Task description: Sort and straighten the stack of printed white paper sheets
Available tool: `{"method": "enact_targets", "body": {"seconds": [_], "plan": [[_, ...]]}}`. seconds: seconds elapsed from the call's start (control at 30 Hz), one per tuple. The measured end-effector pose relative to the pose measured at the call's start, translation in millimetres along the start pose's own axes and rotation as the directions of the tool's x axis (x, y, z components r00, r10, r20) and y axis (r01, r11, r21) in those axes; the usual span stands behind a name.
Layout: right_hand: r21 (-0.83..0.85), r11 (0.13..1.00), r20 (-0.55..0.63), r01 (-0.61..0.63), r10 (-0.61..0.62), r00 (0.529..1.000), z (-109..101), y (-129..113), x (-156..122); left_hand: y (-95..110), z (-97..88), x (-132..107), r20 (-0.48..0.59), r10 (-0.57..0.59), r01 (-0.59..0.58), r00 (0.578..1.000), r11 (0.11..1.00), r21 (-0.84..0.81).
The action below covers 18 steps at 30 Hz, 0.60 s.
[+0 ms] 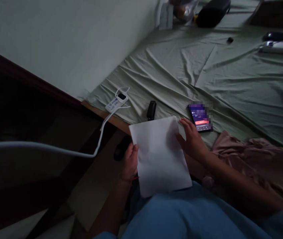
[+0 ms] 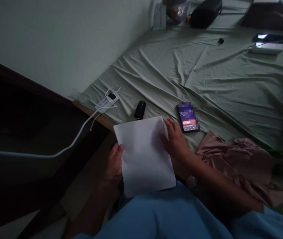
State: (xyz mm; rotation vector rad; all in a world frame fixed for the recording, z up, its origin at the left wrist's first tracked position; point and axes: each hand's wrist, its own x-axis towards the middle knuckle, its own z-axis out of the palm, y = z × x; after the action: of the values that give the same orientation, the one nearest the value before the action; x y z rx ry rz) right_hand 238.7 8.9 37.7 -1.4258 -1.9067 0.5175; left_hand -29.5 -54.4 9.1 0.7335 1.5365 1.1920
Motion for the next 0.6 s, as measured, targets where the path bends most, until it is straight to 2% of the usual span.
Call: {"method": "enact_targets", "body": {"seconds": [0.1,0.17,0.27,0.37,0.43,0.5,0.6], "plan": [[0.204,0.953,0.121,-0.223,0.202,0.972,3,5,-19,2,-4.5,-5,-0.080,0.035,-0.044,0.996,0.992,-0.118],[0.371,0.859,0.257,-0.353,0.270,0.928,5,6,-23,6,-2.6,-4,-0.109,0.045,-0.062,0.993,0.985,-0.160],[0.540,0.692,0.437,-0.480,0.257,0.862,4,6,-20,9,4.9,2,-0.146,0.073,-0.102,0.987,0.975,-0.199],[0.624,0.516,0.563,-0.586,0.223,0.796,-2,7,-15,7,15.1,6,-0.129,0.068,-0.096,0.989,0.970,-0.224],[0.662,0.384,0.603,-0.643,0.237,0.762,-5,11,-13,5,22.4,8,-0.112,0.048,-0.073,0.993,0.971,-0.226],[0.682,0.301,0.614,-0.667,0.261,0.745,-4,16,-13,3,29.4,9,-0.116,0.029,-0.055,0.993,0.972,-0.227],[0.691,0.322,0.580,-0.647,0.287,0.763,2,28,-14,-1,38.1,13,-0.126,0.013,-0.040,0.992,0.976,-0.216]]}}
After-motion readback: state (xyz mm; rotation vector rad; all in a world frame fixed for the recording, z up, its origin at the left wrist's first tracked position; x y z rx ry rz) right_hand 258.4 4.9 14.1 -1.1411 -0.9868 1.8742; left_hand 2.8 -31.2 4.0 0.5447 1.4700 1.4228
